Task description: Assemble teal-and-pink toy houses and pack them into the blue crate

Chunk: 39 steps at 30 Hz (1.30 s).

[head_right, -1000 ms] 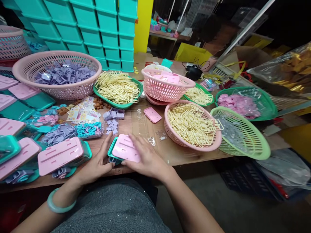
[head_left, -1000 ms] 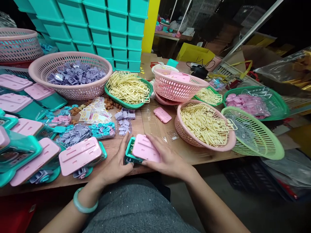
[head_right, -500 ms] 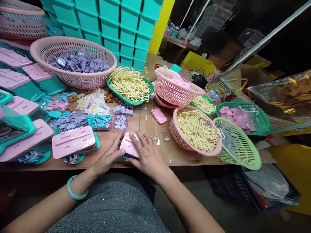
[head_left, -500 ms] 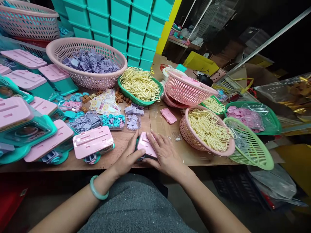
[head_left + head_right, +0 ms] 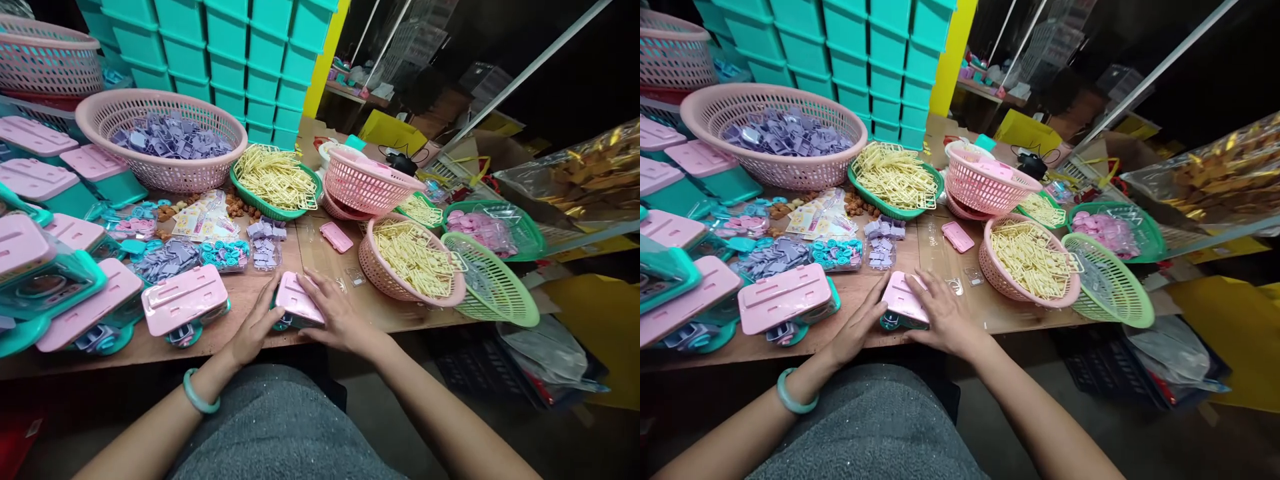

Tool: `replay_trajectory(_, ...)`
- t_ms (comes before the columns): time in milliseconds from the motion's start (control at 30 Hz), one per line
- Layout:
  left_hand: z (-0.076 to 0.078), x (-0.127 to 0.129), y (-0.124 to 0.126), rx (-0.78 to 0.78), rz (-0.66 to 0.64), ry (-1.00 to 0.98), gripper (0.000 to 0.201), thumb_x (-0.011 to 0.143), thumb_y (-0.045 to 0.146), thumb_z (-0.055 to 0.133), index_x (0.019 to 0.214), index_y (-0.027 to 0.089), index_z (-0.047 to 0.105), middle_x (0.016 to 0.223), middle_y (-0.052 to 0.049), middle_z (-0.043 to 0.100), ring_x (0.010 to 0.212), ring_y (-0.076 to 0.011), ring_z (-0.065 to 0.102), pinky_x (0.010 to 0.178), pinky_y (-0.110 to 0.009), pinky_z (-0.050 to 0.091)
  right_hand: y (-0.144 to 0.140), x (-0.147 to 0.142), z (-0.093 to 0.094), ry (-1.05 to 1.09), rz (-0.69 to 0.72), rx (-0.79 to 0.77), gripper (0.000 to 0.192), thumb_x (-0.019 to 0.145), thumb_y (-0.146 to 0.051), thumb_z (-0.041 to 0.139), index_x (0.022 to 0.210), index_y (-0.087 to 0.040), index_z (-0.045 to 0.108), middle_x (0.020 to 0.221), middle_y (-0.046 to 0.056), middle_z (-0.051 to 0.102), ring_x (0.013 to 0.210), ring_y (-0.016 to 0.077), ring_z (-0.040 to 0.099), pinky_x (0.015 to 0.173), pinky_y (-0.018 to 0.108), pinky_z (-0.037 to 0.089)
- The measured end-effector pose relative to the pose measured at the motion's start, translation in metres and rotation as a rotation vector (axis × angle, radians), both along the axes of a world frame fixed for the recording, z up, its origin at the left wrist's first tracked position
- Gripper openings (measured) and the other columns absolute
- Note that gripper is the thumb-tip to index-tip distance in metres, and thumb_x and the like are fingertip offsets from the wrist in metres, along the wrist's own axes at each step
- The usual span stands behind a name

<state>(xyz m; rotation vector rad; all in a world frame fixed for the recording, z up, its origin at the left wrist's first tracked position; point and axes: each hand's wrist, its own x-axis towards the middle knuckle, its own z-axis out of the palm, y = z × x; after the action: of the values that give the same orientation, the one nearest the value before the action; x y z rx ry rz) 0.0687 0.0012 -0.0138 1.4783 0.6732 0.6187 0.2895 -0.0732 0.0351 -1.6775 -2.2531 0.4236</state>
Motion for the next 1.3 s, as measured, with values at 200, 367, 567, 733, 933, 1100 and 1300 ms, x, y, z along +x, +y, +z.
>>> replay_trajectory(200, 0.010, -0.005, 0.009, 0.013, -0.088, 0.010, 0.109, 0.084, 0.056, 0.073, 0.165, 0.030, 0.005, 0.173, -0.014, 0.017, 0.156, -0.0374, 0.024, 0.126, -0.058, 0.022, 0.007, 0.016, 0.012, 0.439, 0.011, -0.109, 0.090, 0.081, -0.030, 0.081, 0.155, -0.033, 0.029, 0.157, 0.011, 0.039, 0.146, 0.0297, 0.039, 0.120, 0.051, 0.035)
replay_trajectory(367, 0.037, -0.015, 0.013, 0.249, -0.194, 0.096, 0.150, 0.052, 0.055, 0.096, 0.164, 0.038, -0.002, 0.171, -0.016, 0.016, 0.154, -0.0455, 0.024, 0.120, -0.066, 0.030, 0.020, 0.032, 0.025, 0.790, 0.002, -0.369, 0.065, 0.075, -0.055, 0.083, 0.125, -0.024, 0.056, 0.134, 0.007, 0.057, 0.121, 0.0269, 0.057, 0.102, 0.042, 0.049)
replay_trajectory(567, 0.045, -0.012, 0.010, 0.318, -0.093, 0.173, 0.098, 0.068, 0.024, 0.086, 0.149, 0.029, 0.030, 0.151, -0.014, 0.047, 0.143, -0.0368, 0.046, 0.119, -0.057, 0.038, 0.019, 0.026, 0.006, 0.929, -0.032, -0.470, 0.095, 0.068, -0.064, 0.086, 0.144, -0.027, 0.042, 0.143, 0.010, 0.052, 0.129, 0.0291, 0.054, 0.108, 0.045, 0.046)
replay_trajectory(733, 0.044, -0.008, 0.007, 0.343, -0.054, 0.178, 0.086, 0.067, 0.025, 0.085, 0.138, 0.028, 0.038, 0.141, -0.011, 0.053, 0.135, -0.0331, 0.052, 0.116, -0.054, 0.040, 0.004, 0.023, 0.008, 0.715, -0.011, -0.331, 0.119, 0.055, -0.056, 0.096, 0.150, -0.026, 0.030, 0.147, 0.014, 0.047, 0.136, 0.0319, 0.050, 0.116, 0.045, 0.040)
replay_trajectory(933, 0.048, -0.008, 0.006, 0.308, -0.029, 0.238, 0.085, 0.068, 0.034, 0.087, 0.137, 0.028, 0.037, 0.137, -0.011, 0.054, 0.131, -0.0339, 0.054, 0.111, -0.054, 0.044, 0.000, 0.019, 0.016, 0.649, -0.067, -0.235, 0.105, 0.061, -0.052, 0.093, 0.144, -0.023, 0.034, 0.135, 0.013, 0.056, 0.126, 0.0307, 0.058, 0.111, 0.045, 0.044)
replay_trajectory(1100, 0.048, -0.006, 0.005, 0.232, -0.056, 0.130, 0.087, 0.072, 0.034, 0.087, 0.141, 0.031, 0.033, 0.148, -0.012, 0.047, 0.138, -0.0323, 0.049, 0.114, -0.050, 0.044, -0.002, 0.013, 0.018, 0.747, -0.078, -0.195, 0.109, 0.065, -0.051, 0.092, 0.150, -0.027, 0.029, 0.144, 0.013, 0.051, 0.133, 0.0297, 0.053, 0.113, 0.045, 0.044)
replay_trajectory(1300, 0.056, -0.006, 0.001, 0.284, -0.010, 0.150, 0.083, 0.069, 0.029, 0.086, 0.136, 0.031, 0.038, 0.135, -0.009, 0.054, 0.128, -0.0324, 0.057, 0.108, -0.048, 0.050, -0.004, 0.008, 0.008, 0.798, -0.081, -0.051, 0.102, 0.062, -0.055, 0.092, 0.143, -0.027, 0.037, 0.136, 0.011, 0.056, 0.127, 0.0296, 0.058, 0.111, 0.045, 0.047)
